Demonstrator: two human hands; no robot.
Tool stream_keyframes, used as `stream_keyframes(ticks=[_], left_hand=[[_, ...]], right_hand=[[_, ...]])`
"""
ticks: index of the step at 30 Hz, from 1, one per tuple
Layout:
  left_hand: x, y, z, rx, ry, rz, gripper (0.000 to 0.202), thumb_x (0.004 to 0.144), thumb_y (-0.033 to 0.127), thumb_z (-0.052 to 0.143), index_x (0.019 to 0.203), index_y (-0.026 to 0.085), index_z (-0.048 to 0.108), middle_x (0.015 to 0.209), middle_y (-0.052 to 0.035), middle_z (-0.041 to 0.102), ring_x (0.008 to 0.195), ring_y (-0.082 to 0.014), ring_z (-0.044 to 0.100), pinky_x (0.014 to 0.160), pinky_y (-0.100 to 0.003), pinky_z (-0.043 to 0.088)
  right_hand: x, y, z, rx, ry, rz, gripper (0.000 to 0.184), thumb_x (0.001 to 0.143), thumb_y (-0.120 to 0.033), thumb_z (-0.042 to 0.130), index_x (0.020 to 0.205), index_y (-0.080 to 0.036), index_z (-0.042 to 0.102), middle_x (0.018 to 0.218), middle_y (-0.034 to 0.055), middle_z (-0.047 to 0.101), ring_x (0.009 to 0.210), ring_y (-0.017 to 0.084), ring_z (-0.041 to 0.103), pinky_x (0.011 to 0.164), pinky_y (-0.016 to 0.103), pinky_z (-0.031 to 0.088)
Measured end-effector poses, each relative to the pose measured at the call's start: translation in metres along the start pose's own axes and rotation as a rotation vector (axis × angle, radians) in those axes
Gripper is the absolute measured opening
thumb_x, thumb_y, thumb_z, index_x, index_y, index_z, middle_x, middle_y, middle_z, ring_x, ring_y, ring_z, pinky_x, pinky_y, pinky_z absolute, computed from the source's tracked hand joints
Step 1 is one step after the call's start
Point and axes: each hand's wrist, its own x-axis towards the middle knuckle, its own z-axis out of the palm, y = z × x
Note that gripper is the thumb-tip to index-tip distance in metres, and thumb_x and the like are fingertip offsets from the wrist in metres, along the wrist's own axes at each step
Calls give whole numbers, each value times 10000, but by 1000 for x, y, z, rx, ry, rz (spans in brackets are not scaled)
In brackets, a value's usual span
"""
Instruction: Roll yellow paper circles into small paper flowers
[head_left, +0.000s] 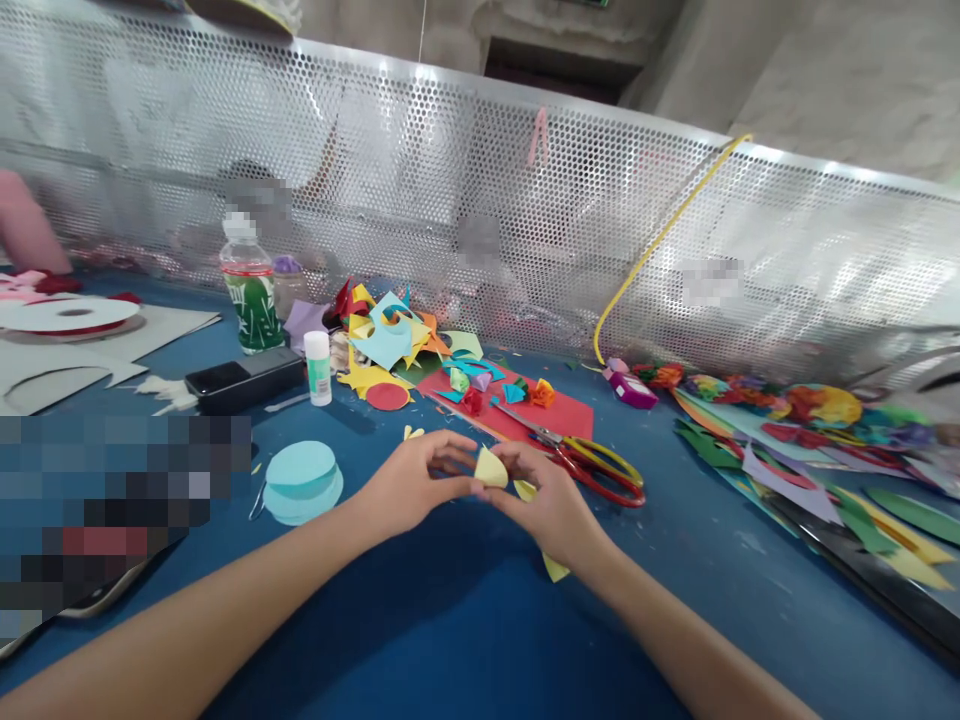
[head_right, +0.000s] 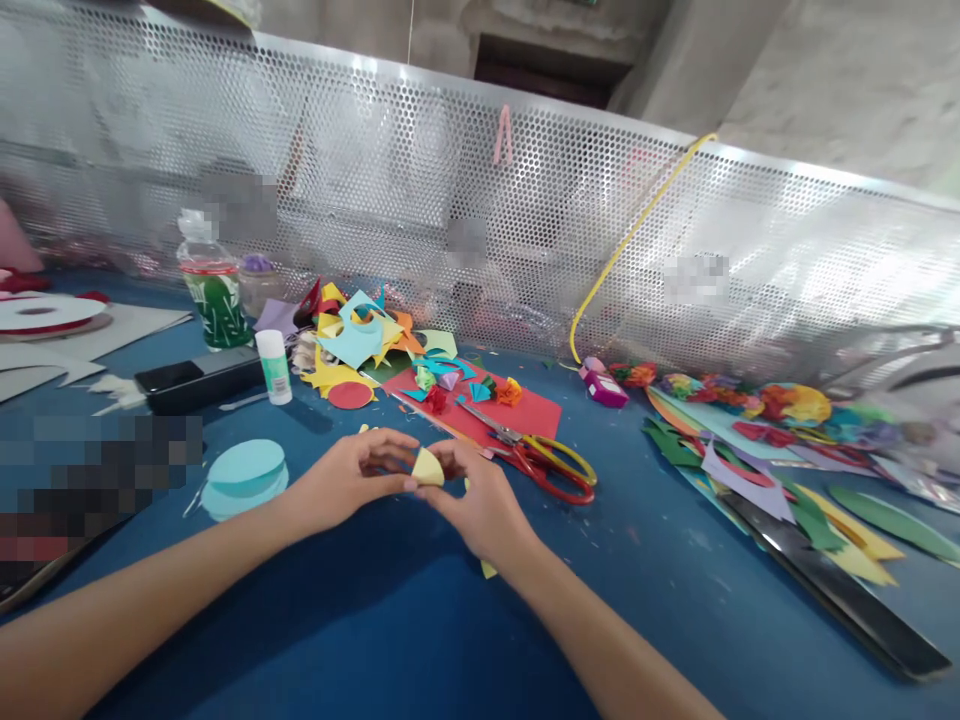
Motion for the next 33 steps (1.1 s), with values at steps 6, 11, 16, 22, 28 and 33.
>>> stream_keyframes(ticks=[6,11,16,22,28,33], left_hand=[[3,4,-3,-177,102,-8,230,708,168,596,929,136,540,741,-29,649,676,-123,607,645,-259,470],[1,5,-2,-258,94,-152,239,697,213,621,897,145,510,679,-5,604,622,-111,595,573,-228,453],[-3,11,-2,29,97,-57,222,710,354,590,783,145,615,846,-51,629,770,-139,579,658,-246,444],[-5,7,-8,89,-107,-116,186,721,274,557,809,145,659,692,-18,650,614,-119,549,552,-215,393],[-10,-4,-2,545,-186,31,183,731,213,507,772,179,682,694,-22,637,617,-136,544,554,-221,377],[-11,-7,1,741,-219,146,214,748,193,485,756,195,699,731,-39,612,663,-145,549,599,-227,378]], right_hand=[[-5,-5,3,4,121,-76,486,679,-242,653,1110,-204,432,1029,84,531,847,177,571,684,330,516],[-5,-11,-8,-293,74,-379,175,744,-179,592,905,-246,594,984,43,575,950,189,545,826,376,449],[-5,-16,-8,-43,8,-95,74,783,-256,550,762,-203,596,747,16,639,706,152,611,685,305,499],[-5,-12,-1,353,-204,255,155,741,-284,575,852,-184,533,683,-11,620,592,123,611,597,265,513],[-9,-12,2,-142,-310,102,72,756,-188,538,737,-180,607,619,-9,585,561,123,538,518,235,429],[-5,-9,-2,-316,-343,-52,85,746,-160,570,751,-182,652,697,7,576,619,124,544,557,230,429]])
